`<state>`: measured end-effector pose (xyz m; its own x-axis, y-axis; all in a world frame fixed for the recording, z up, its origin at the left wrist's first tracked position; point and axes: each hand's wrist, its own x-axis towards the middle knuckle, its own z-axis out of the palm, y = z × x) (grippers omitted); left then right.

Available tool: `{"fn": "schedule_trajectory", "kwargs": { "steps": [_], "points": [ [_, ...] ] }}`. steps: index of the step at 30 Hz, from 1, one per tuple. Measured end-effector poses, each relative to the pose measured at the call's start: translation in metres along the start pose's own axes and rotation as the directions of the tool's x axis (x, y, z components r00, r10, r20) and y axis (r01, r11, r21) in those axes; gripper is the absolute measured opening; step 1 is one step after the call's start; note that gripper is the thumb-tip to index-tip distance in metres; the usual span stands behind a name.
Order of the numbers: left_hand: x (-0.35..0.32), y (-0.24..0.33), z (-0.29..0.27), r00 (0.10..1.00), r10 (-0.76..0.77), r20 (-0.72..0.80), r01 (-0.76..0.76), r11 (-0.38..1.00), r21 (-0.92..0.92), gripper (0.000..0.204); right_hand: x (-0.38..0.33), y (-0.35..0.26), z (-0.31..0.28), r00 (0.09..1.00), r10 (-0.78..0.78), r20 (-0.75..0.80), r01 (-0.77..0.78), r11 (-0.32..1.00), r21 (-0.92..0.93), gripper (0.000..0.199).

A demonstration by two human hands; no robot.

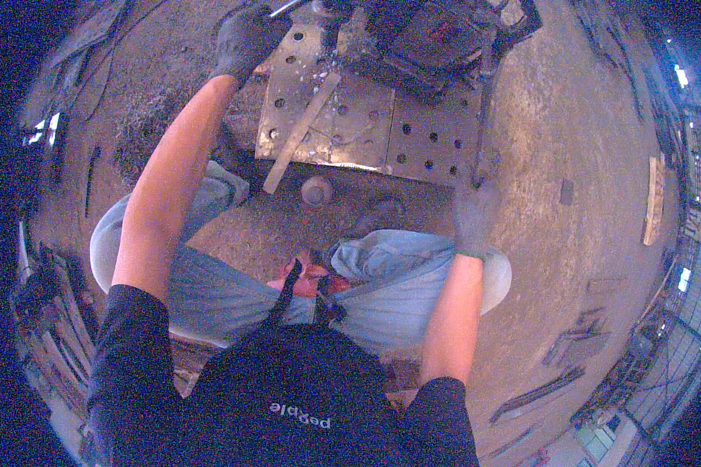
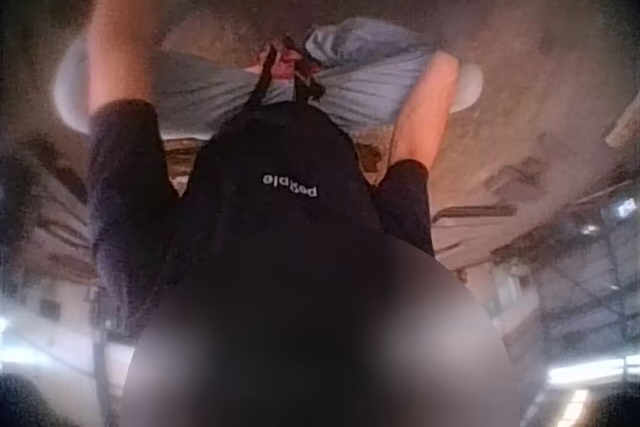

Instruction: The person sits on the floor and operates a drill press to drill holes into a metal plate. They apply cutting fluid from a bottle, adjust the plate position, and use the machine's lever to lower the drill bit into the workpiece.

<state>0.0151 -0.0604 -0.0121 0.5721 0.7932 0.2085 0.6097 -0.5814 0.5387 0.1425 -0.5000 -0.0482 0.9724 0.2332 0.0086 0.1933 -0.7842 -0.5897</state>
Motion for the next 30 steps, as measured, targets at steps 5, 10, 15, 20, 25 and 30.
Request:
{"fn": "schedule_trajectory", "kwargs": {
  "steps": [5,10,15,20,25,30],
  "points": [
    [0.0,-0.001,0.001,1.0,0.018,-0.019,-0.018,1.0,0.011,0.033,-0.001,-0.001,0.0,0.999,0.025,0.02,-0.025,1.0,-0.002,0.036],
    [0.0,-0.002,0.003,1.0,0.009,-0.007,-0.009,0.999,0.034,0.033,0.0,0.005,0.0,1.0,-0.014,0.026,0.014,0.999,0.032,0.037],
    [0.002,-0.003,0.005,0.999,0.033,-0.023,-0.032,0.998,0.056,0.034,0.003,0.015,0.003,0.999,-0.03,-0.021,0.03,0.999,-0.017,0.038],
    [0.003,-0.006,0.006,0.998,0.061,-0.031,-0.059,0.996,0.072,0.035,0.001,0.006,0.002,1.0,0.0,0.002,0.0,1.0,0.007,0.039],
    [0.001,0.002,0.001,1.0,-0.002,0.003,0.002,0.999,0.045,0.033,0.0,0.004,0.0,0.999,-0.032,-0.01,0.032,0.999,0.023,0.039],
    [-0.003,0.007,-0.002,1.0,-0.014,-0.01,0.014,1.0,-0.013,0.032,-0.002,0.002,-0.003,1.0,-0.027,-0.001,0.027,0.998,0.048,0.039]
  ]
}}
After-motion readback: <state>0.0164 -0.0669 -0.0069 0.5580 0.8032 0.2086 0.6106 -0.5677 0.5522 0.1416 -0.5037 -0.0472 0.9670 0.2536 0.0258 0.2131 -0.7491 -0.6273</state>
